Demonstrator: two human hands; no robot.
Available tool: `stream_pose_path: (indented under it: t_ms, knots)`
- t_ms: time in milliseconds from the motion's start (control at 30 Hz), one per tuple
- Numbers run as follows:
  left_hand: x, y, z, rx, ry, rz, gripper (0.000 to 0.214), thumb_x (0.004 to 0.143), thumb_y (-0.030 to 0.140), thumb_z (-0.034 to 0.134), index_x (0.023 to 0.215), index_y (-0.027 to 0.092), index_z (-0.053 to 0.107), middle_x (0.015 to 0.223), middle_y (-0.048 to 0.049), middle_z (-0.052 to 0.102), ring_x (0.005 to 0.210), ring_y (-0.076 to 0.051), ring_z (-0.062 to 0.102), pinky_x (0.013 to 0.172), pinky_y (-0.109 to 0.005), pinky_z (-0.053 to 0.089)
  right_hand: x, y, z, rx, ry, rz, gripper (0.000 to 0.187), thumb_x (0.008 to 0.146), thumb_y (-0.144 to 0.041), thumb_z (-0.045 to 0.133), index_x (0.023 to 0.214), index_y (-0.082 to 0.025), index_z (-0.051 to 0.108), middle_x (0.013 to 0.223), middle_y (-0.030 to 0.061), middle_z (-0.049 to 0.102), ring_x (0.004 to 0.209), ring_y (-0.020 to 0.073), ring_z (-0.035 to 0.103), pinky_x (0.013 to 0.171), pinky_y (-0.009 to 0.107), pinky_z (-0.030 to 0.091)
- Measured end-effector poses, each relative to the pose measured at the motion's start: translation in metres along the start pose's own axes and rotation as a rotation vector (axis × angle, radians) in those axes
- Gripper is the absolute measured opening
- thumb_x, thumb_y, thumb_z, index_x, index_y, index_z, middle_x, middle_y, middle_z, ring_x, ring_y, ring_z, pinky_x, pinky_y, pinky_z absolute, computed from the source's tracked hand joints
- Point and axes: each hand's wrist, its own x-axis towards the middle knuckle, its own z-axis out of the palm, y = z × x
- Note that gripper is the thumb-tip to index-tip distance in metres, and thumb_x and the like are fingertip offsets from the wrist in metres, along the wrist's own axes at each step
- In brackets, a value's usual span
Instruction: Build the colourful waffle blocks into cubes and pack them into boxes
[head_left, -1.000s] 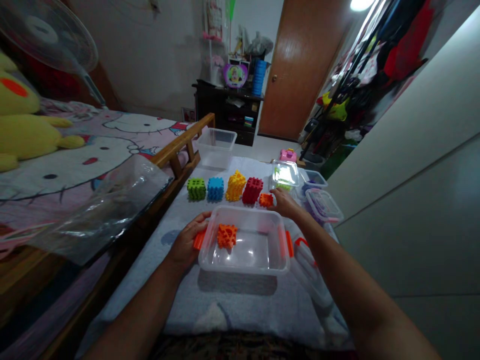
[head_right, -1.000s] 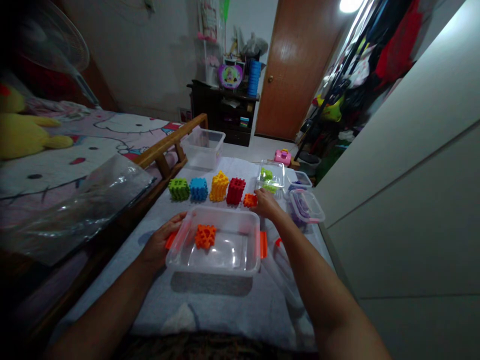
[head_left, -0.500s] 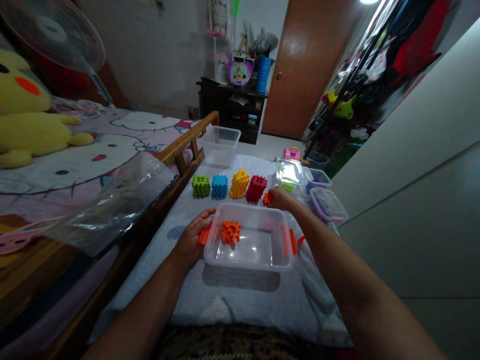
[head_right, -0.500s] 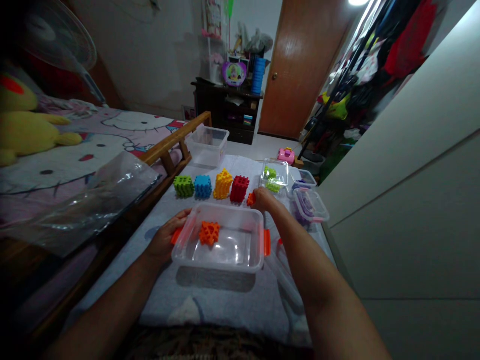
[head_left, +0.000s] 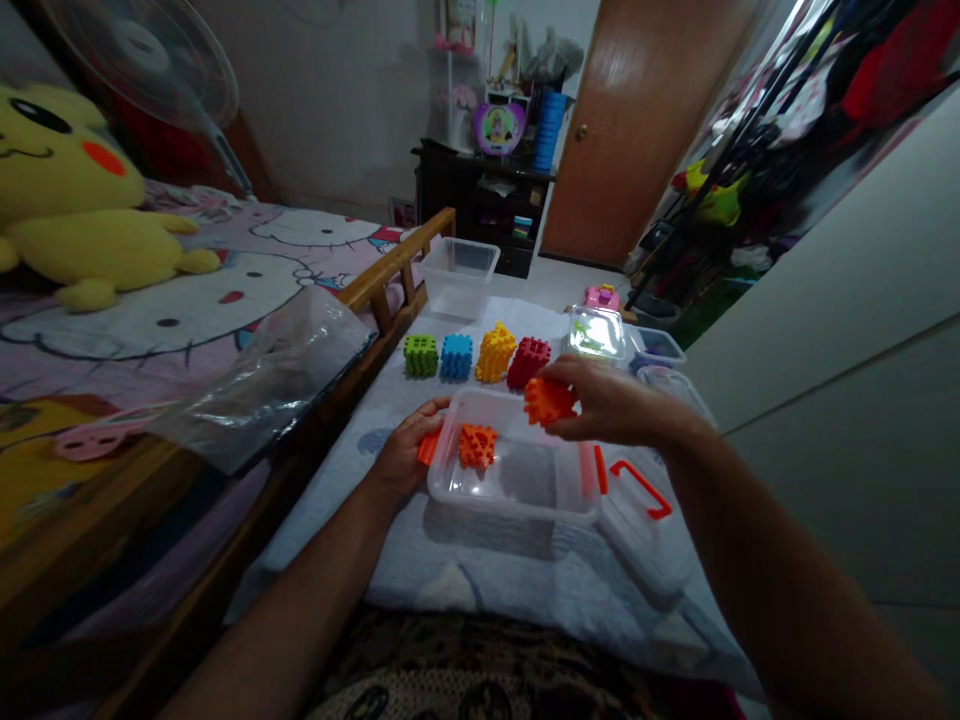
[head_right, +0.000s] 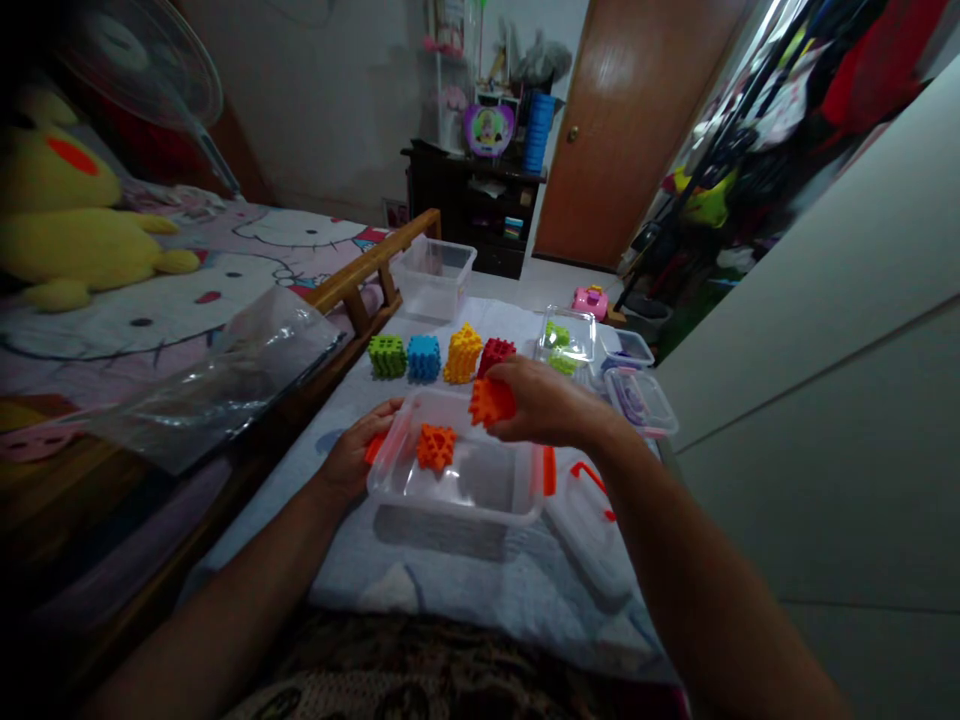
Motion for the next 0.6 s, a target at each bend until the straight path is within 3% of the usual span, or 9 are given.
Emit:
stream_pose_path:
  t_ms: [133,300,433,600]
  knots:
    - [0.000,0.001,0.000,0.020,-0.014,0.004,0.040,0.075,0.021,0.068,0.113,0.013,0.062,0.098,-0.0079,0.074,0.077,-0.020,0.072,0.069,-0.028,0.057,0.005,-0.030,0.026,-0.023,-0.287,-0.115,0.046,0.073,-0.029,0.072,0.115,-0.010,0.066,0.114,0.0156,0.066,0.101,0.0236,0.062,0.089,0.031,0.047]
    - [0.000,0.002,0.001,0.016,0.005,-0.003,0.040,0.072,0.021,0.068,0.111,0.012,0.061,0.095,-0.0080,0.074,0.073,-0.020,0.071,0.066,-0.028,0.056,0.021,-0.034,0.066,-0.202,-0.501,-0.117,0.046,0.073,-0.033,0.071,0.109,-0.005,0.069,0.107,0.0201,0.070,0.097,0.0269,0.066,0.079,0.030,0.048]
    - [-0.001,0.003,0.002,0.008,0.017,-0.003,0.041,0.071,0.021,0.068,0.111,0.013,0.060,0.092,-0.0071,0.074,0.070,-0.019,0.071,0.063,-0.027,0.056,0.025,-0.035,0.082,-0.252,-0.552,-0.115,0.038,0.080,-0.030,0.064,0.106,-0.004,0.070,0.106,0.0233,0.071,0.095,0.0284,0.069,0.075,0.031,0.048]
    - [-0.002,0.005,0.004,0.027,0.020,-0.004,0.043,0.072,0.021,0.068,0.113,0.012,0.060,0.092,-0.0076,0.074,0.073,-0.020,0.071,0.066,-0.027,0.056,0.026,-0.035,0.094,-0.247,-0.512,-0.138,0.032,0.085,-0.029,0.059,0.101,-0.005,0.072,0.103,0.0241,0.071,0.093,0.0287,0.070,0.075,0.032,0.050]
